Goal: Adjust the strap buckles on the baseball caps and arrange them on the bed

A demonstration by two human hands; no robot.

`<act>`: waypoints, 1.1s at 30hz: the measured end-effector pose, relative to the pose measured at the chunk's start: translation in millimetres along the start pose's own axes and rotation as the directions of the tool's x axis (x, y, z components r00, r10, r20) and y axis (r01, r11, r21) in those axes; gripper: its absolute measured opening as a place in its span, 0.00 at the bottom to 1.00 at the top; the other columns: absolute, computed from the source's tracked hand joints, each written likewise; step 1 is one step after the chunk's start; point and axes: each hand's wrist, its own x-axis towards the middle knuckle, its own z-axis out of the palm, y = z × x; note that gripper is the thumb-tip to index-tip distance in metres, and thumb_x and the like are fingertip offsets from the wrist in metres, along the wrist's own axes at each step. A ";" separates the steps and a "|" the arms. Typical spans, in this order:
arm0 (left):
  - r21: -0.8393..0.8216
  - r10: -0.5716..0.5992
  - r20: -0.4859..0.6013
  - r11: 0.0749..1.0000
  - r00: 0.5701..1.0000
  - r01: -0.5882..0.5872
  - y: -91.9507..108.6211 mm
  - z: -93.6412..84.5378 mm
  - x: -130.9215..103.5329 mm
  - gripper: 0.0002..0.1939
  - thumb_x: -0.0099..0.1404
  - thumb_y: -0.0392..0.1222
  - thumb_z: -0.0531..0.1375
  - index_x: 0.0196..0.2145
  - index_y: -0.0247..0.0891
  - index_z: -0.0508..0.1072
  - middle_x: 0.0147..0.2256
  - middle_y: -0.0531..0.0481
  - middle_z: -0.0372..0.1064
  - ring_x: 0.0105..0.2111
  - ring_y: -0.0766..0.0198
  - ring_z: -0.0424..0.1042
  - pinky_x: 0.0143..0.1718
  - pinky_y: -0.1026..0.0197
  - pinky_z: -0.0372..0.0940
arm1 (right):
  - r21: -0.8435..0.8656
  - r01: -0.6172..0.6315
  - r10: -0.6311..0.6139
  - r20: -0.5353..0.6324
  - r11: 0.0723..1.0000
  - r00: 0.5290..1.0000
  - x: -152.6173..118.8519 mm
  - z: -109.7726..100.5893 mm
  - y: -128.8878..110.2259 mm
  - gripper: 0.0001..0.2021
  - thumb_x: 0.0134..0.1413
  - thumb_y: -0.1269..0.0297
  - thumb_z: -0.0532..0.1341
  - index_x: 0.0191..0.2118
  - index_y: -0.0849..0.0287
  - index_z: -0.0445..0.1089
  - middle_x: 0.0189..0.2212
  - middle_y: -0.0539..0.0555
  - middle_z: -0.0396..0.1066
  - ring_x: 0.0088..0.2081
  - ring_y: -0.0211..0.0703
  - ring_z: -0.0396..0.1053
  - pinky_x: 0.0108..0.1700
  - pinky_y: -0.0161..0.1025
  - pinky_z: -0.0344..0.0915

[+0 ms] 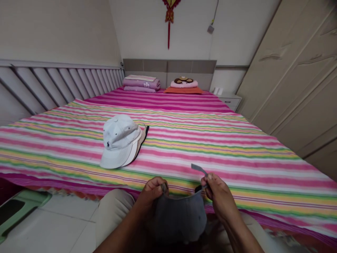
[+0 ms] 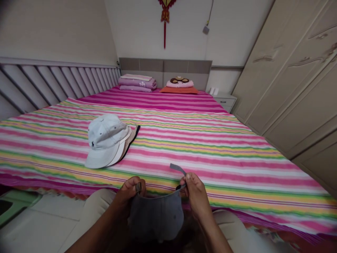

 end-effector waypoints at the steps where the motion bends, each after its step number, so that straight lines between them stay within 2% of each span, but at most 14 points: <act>1: 0.002 -0.011 -0.006 1.000 1.000 0.011 1.4 -1.0 0.0 0.15 0.47 0.46 0.64 0.20 0.34 0.64 0.18 0.55 0.60 0.17 0.73 0.57 0.20 0.69 0.49 | 0.016 -0.006 0.005 0.032 1.000 0.999 0.5 -0.1 -0.7 0.18 0.48 0.47 0.55 0.24 0.59 0.60 0.17 0.45 0.56 0.16 0.30 0.44 0.19 0.32 0.45; 4: -0.029 -0.045 0.035 0.999 0.998 0.046 3.5 0.0 1.0 0.14 0.48 0.45 0.64 0.21 0.34 0.64 0.18 0.54 0.61 0.17 0.74 0.57 0.19 0.70 0.48 | 0.006 -0.018 0.018 0.125 1.000 0.992 2.7 2.6 2.7 0.18 0.47 0.48 0.56 0.24 0.59 0.62 0.18 0.47 0.61 0.17 0.32 0.48 0.21 0.32 0.47; 7: -0.065 -0.039 0.076 0.997 0.996 0.044 4.4 2.4 3.6 0.12 0.49 0.43 0.64 0.22 0.33 0.65 0.18 0.53 0.62 0.16 0.74 0.57 0.18 0.70 0.49 | -0.028 -0.035 0.040 0.188 0.999 0.981 8.1 5.1 15.5 0.18 0.41 0.47 0.61 0.22 0.59 0.64 0.20 0.50 0.65 0.21 0.36 0.56 0.25 0.35 0.53; 10: -0.107 -0.034 0.098 0.993 0.995 0.044 8.4 0.7 7.7 0.11 0.50 0.42 0.64 0.23 0.33 0.65 0.18 0.53 0.61 0.16 0.74 0.58 0.18 0.70 0.49 | 0.005 -0.059 0.055 0.287 0.998 0.956 12.9 6.2 27.9 0.18 0.37 0.49 0.64 0.29 0.59 0.67 0.24 0.52 0.69 0.28 0.42 0.64 0.33 0.39 0.58; 13: -0.142 -0.039 0.104 0.988 0.994 0.053 16.3 -2.6 12.5 0.10 0.51 0.41 0.63 0.25 0.34 0.65 0.17 0.55 0.59 0.15 0.74 0.57 0.17 0.71 0.51 | 0.030 -0.127 0.102 0.431 0.991 0.896 14.4 11.3 32.2 0.17 0.38 0.52 0.65 0.32 0.60 0.69 0.24 0.52 0.69 0.29 0.43 0.65 0.36 0.41 0.58; 17: -0.206 -0.073 0.132 0.974 0.989 0.099 27.7 -1.1 17.7 0.12 0.49 0.41 0.64 0.25 0.35 0.63 0.16 0.58 0.55 0.13 0.75 0.55 0.15 0.72 0.51 | 0.171 -0.143 0.035 0.516 0.975 0.856 14.7 29.8 32.6 0.21 0.34 0.52 0.67 0.36 0.58 0.69 0.32 0.53 0.69 0.35 0.44 0.65 0.40 0.41 0.58; 18: -0.223 -0.082 0.140 0.968 0.987 0.112 30.3 -0.2 18.6 0.12 0.48 0.41 0.64 0.24 0.36 0.63 0.15 0.59 0.54 0.12 0.76 0.53 0.14 0.72 0.50 | 0.190 -0.182 0.050 0.549 0.965 0.834 14.3 35.5 33.4 0.20 0.34 0.54 0.67 0.35 0.58 0.69 0.32 0.52 0.69 0.34 0.43 0.65 0.39 0.40 0.59; 20: -0.239 -0.095 0.147 0.963 0.985 0.128 35.0 0.0 20.2 0.12 0.48 0.42 0.64 0.25 0.37 0.63 0.15 0.59 0.53 0.11 0.76 0.51 0.13 0.73 0.49 | 0.160 -0.301 0.136 0.634 0.940 0.761 12.6 45.5 35.5 0.13 0.35 0.58 0.68 0.27 0.59 0.67 0.24 0.49 0.66 0.26 0.36 0.62 0.31 0.35 0.58; 22: -0.236 -0.102 0.116 0.963 0.988 0.127 39.6 -4.1 22.2 0.12 0.48 0.41 0.64 0.25 0.37 0.63 0.15 0.59 0.53 0.11 0.76 0.51 0.12 0.73 0.49 | 0.182 -0.393 0.175 0.678 0.902 0.714 10.3 51.2 36.4 0.13 0.36 0.62 0.68 0.20 0.60 0.62 0.16 0.44 0.59 0.19 0.30 0.54 0.24 0.30 0.53; 23: -0.233 -0.104 0.075 0.965 0.992 0.119 41.7 -8.0 23.5 0.11 0.48 0.40 0.64 0.25 0.36 0.64 0.15 0.59 0.54 0.11 0.76 0.52 0.12 0.73 0.50 | 0.228 -0.434 0.168 0.692 0.872 0.702 9.5 52.0 35.8 0.14 0.35 0.62 0.68 0.20 0.60 0.61 0.16 0.44 0.57 0.18 0.30 0.53 0.23 0.30 0.52; 26: -0.225 -0.100 -0.145 0.972 0.984 0.065 46.1 -24.1 27.9 0.10 0.47 0.37 0.65 0.25 0.35 0.66 0.16 0.58 0.57 0.14 0.76 0.57 0.15 0.73 0.53 | 0.333 -0.550 0.146 0.743 0.766 0.653 8.9 48.0 28.5 0.17 0.30 0.60 0.70 0.28 0.60 0.65 0.22 0.47 0.64 0.24 0.34 0.62 0.28 0.32 0.57; 28: -0.193 -0.083 -0.258 0.981 0.963 0.033 46.8 -33.9 29.2 0.08 0.47 0.33 0.65 0.23 0.33 0.67 0.17 0.57 0.60 0.16 0.75 0.60 0.18 0.73 0.56 | 0.314 -0.582 0.158 0.770 0.750 0.619 9.0 44.1 20.0 0.17 0.29 0.61 0.71 0.27 0.61 0.66 0.22 0.49 0.65 0.24 0.35 0.64 0.28 0.32 0.58; 30: -0.159 -0.094 -0.270 0.986 0.958 0.052 45.7 -40.4 27.4 0.06 0.47 0.32 0.64 0.23 0.32 0.69 0.18 0.56 0.63 0.17 0.75 0.62 0.20 0.73 0.57 | 0.306 -0.567 0.147 0.774 0.764 0.616 7.9 43.1 9.2 0.15 0.30 0.63 0.70 0.23 0.62 0.65 0.17 0.47 0.62 0.19 0.31 0.59 0.22 0.29 0.53; 33: -0.122 -0.144 -0.181 0.985 0.973 0.123 41.7 -48.4 18.7 0.05 0.49 0.33 0.64 0.27 0.31 0.72 0.22 0.52 0.67 0.21 0.73 0.66 0.25 0.71 0.60 | 0.351 -0.544 0.080 0.783 0.762 0.617 3.7 48.6 -10.0 0.13 0.34 0.63 0.69 0.22 0.61 0.63 0.16 0.45 0.58 0.17 0.29 0.54 0.20 0.28 0.48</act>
